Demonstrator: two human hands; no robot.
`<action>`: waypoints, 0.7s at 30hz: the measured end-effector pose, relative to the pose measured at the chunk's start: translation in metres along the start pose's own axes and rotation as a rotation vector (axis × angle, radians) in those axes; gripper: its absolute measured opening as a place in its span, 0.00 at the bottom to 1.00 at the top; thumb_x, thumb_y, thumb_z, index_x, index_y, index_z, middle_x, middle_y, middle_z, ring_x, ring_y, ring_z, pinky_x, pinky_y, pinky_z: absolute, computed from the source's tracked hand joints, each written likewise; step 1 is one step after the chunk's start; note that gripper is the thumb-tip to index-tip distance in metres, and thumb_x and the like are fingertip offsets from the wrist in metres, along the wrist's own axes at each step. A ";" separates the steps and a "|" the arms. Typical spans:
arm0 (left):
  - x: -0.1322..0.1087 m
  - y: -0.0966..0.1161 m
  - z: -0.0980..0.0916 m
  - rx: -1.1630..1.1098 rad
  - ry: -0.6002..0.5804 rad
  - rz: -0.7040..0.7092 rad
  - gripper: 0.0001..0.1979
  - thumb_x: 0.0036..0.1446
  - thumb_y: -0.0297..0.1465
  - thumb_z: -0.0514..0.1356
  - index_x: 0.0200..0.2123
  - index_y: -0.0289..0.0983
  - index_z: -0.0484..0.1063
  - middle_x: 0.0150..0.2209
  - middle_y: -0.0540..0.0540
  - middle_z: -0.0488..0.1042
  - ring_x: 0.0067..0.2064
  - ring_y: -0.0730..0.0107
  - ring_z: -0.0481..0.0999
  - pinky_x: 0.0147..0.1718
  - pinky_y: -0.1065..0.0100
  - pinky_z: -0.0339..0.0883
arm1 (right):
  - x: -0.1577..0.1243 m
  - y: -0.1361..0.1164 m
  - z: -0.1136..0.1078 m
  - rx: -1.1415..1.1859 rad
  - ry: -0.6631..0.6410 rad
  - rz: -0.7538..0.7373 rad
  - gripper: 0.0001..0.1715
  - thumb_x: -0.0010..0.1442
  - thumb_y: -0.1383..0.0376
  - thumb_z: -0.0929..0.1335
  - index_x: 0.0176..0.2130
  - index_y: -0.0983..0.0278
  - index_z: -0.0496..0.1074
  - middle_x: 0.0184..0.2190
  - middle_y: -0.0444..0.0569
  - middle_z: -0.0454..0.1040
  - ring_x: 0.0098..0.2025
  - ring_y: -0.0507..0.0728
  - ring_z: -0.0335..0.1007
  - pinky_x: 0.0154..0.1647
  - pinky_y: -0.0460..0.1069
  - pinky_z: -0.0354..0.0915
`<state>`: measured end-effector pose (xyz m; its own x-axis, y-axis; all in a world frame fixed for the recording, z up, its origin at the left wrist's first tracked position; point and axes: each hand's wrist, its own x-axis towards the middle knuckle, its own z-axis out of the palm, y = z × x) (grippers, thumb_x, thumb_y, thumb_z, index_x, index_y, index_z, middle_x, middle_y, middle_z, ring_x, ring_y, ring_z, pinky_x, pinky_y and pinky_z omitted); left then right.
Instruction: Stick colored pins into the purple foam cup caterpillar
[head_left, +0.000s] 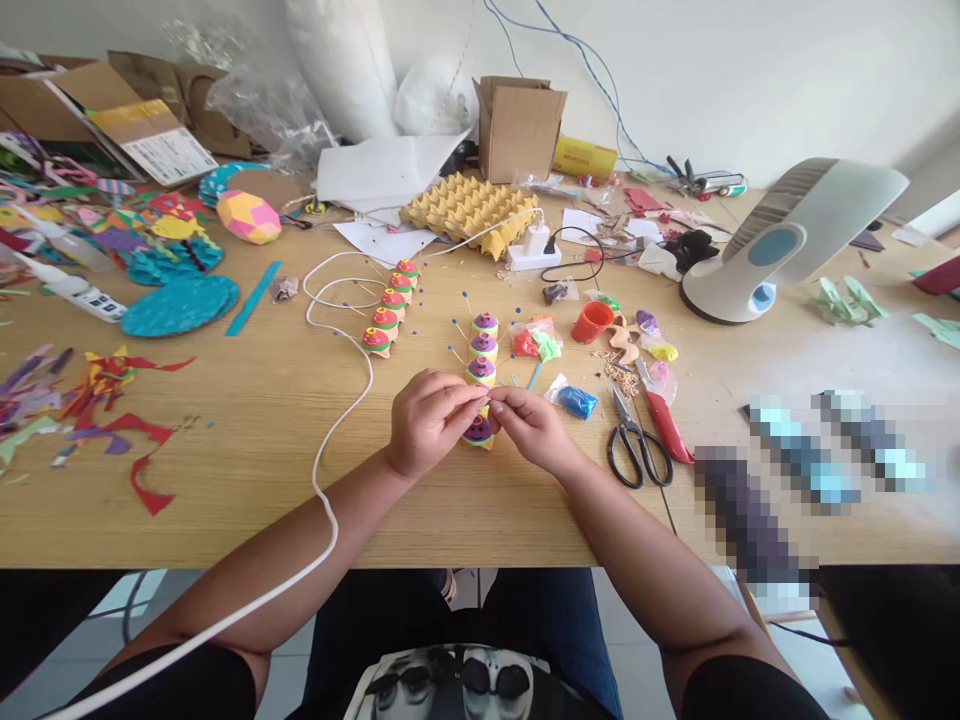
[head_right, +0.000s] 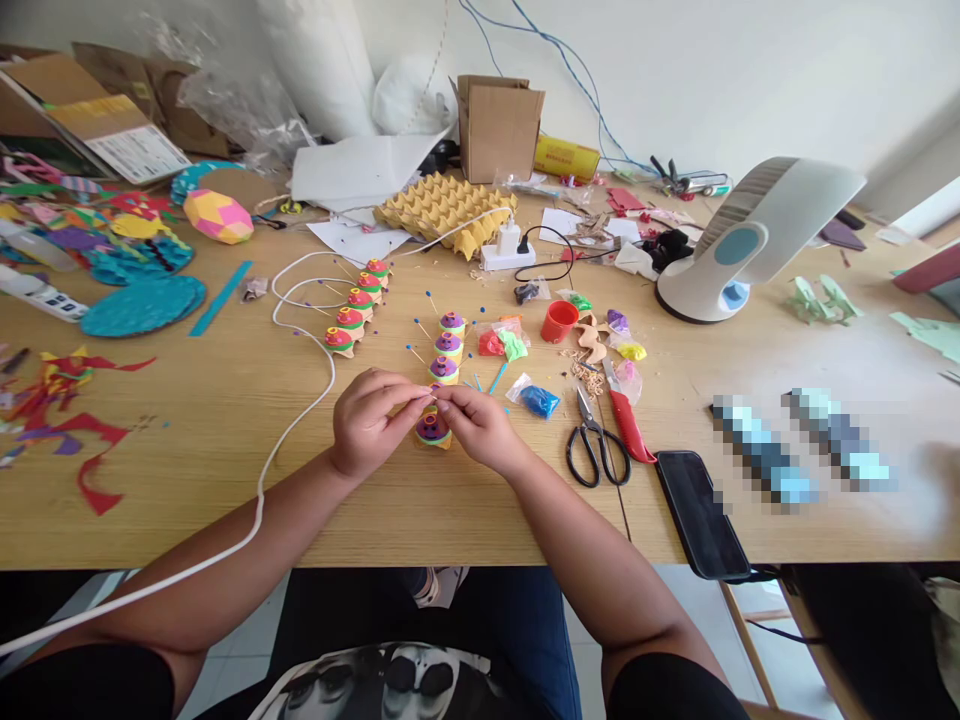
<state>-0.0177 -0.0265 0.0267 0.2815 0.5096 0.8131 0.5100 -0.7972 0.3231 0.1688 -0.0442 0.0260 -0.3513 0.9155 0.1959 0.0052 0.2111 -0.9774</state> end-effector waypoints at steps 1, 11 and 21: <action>0.000 0.000 0.000 0.002 -0.008 -0.001 0.06 0.60 0.29 0.65 0.41 0.40 0.79 0.35 0.47 0.79 0.37 0.69 0.76 0.40 0.66 0.70 | 0.000 0.000 0.000 -0.002 0.002 0.000 0.23 0.65 0.45 0.66 0.39 0.63 0.74 0.26 0.44 0.69 0.30 0.52 0.65 0.35 0.49 0.63; -0.001 0.001 0.003 -0.195 -0.015 -0.266 0.09 0.64 0.32 0.62 0.44 0.39 0.80 0.39 0.45 0.78 0.36 0.73 0.76 0.36 0.70 0.71 | 0.002 0.003 -0.003 0.007 0.021 0.025 0.24 0.65 0.45 0.66 0.40 0.63 0.75 0.26 0.44 0.69 0.30 0.52 0.65 0.35 0.48 0.63; 0.002 0.009 0.006 -0.361 -0.038 -0.404 0.06 0.62 0.32 0.63 0.36 0.36 0.79 0.34 0.46 0.77 0.33 0.74 0.73 0.31 0.71 0.67 | 0.002 0.002 -0.002 0.011 0.023 0.039 0.24 0.63 0.45 0.67 0.39 0.63 0.73 0.27 0.44 0.70 0.30 0.52 0.65 0.33 0.48 0.63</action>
<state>-0.0082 -0.0306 0.0283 0.1534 0.8044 0.5739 0.2737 -0.5926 0.7575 0.1702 -0.0414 0.0250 -0.3294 0.9307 0.1594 0.0078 0.1714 -0.9852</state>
